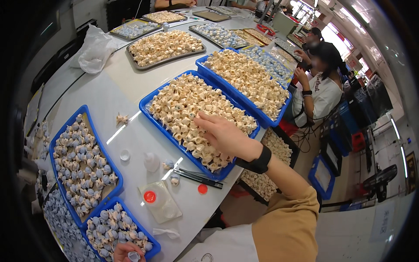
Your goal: The person assembles small figurines by attaching blue fabric heads to beige plastic bodies. They pick up a head and a body, apply glue from a bottle to the body, and press the head onto it. The completed figurines are placed into blue trays on the table.
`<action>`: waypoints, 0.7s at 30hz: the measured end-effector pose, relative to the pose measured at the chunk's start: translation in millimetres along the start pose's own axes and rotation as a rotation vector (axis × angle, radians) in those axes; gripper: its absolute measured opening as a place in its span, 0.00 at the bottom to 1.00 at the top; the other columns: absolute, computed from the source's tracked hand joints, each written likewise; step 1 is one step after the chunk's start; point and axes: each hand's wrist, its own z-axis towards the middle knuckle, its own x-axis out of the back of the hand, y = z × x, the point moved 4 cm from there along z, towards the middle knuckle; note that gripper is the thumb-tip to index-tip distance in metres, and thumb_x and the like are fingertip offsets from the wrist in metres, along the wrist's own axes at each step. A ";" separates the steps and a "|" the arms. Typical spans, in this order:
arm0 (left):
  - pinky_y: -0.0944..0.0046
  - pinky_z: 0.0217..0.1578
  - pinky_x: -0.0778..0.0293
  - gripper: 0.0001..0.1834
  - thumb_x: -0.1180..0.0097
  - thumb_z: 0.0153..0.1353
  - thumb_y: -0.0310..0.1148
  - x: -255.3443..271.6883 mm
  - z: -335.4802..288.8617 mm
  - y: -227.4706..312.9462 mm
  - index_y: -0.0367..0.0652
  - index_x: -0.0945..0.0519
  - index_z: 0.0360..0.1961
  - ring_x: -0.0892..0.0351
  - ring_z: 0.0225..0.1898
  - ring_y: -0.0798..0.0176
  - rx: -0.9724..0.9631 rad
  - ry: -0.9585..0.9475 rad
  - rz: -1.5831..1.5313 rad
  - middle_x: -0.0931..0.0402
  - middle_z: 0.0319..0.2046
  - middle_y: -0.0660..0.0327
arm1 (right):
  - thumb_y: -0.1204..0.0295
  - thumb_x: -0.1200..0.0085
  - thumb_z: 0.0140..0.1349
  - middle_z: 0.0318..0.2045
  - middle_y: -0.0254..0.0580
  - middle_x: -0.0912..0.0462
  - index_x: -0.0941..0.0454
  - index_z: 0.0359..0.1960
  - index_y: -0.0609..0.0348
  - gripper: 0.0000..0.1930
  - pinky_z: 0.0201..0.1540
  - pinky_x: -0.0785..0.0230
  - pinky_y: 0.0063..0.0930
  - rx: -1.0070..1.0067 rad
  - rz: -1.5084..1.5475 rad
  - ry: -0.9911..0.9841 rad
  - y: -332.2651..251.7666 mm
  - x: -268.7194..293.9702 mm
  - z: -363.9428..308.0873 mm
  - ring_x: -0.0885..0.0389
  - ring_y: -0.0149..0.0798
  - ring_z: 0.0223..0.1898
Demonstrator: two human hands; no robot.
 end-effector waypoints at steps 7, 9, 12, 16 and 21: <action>0.74 0.22 0.34 0.17 0.47 0.55 0.36 -3.1 -0.6 3.0 0.37 0.32 0.40 0.30 0.24 0.68 0.000 -0.032 0.025 0.31 0.36 0.51 | 0.69 0.50 0.52 0.40 0.53 0.25 0.31 0.46 0.61 0.18 0.41 0.34 0.34 -0.298 -0.071 -0.018 60.6 49.8 -8.8 0.25 0.48 0.40; 0.74 0.22 0.34 0.16 0.47 0.54 0.35 -0.8 -1.2 -0.2 0.37 0.32 0.40 0.29 0.24 0.68 -0.002 -0.039 0.027 0.31 0.36 0.51 | 0.72 0.50 0.49 0.34 0.51 0.24 0.30 0.43 0.62 0.17 0.37 0.34 0.36 -0.200 -0.086 -0.048 66.1 35.1 -19.6 0.25 0.48 0.37; 0.74 0.22 0.33 0.16 0.46 0.53 0.34 -0.3 -2.1 -2.5 0.36 0.31 0.39 0.29 0.25 0.68 -0.014 -0.030 0.027 0.31 0.37 0.51 | 0.74 0.48 0.43 0.27 0.43 0.24 0.27 0.38 0.56 0.16 0.34 0.36 0.33 -0.079 -0.243 0.118 57.4 21.2 -26.7 0.27 0.43 0.30; 0.74 0.23 0.33 0.16 0.46 0.53 0.34 3.0 -1.6 -2.1 0.36 0.31 0.40 0.29 0.25 0.69 -0.014 -0.029 0.020 0.30 0.37 0.52 | 0.74 0.48 0.44 0.20 0.41 0.26 0.25 0.32 0.57 0.11 0.33 0.38 0.30 -0.194 -0.062 0.141 62.9 21.3 -24.3 0.29 0.39 0.27; 0.75 0.21 0.34 0.16 0.47 0.54 0.33 3.4 -3.9 -4.1 0.36 0.32 0.42 0.28 0.25 0.70 -0.013 -0.020 0.027 0.29 0.38 0.53 | 0.73 0.46 0.47 0.19 0.39 0.28 0.26 0.30 0.58 0.08 0.32 0.37 0.29 -0.267 0.056 0.142 69.5 24.2 -19.9 0.30 0.38 0.25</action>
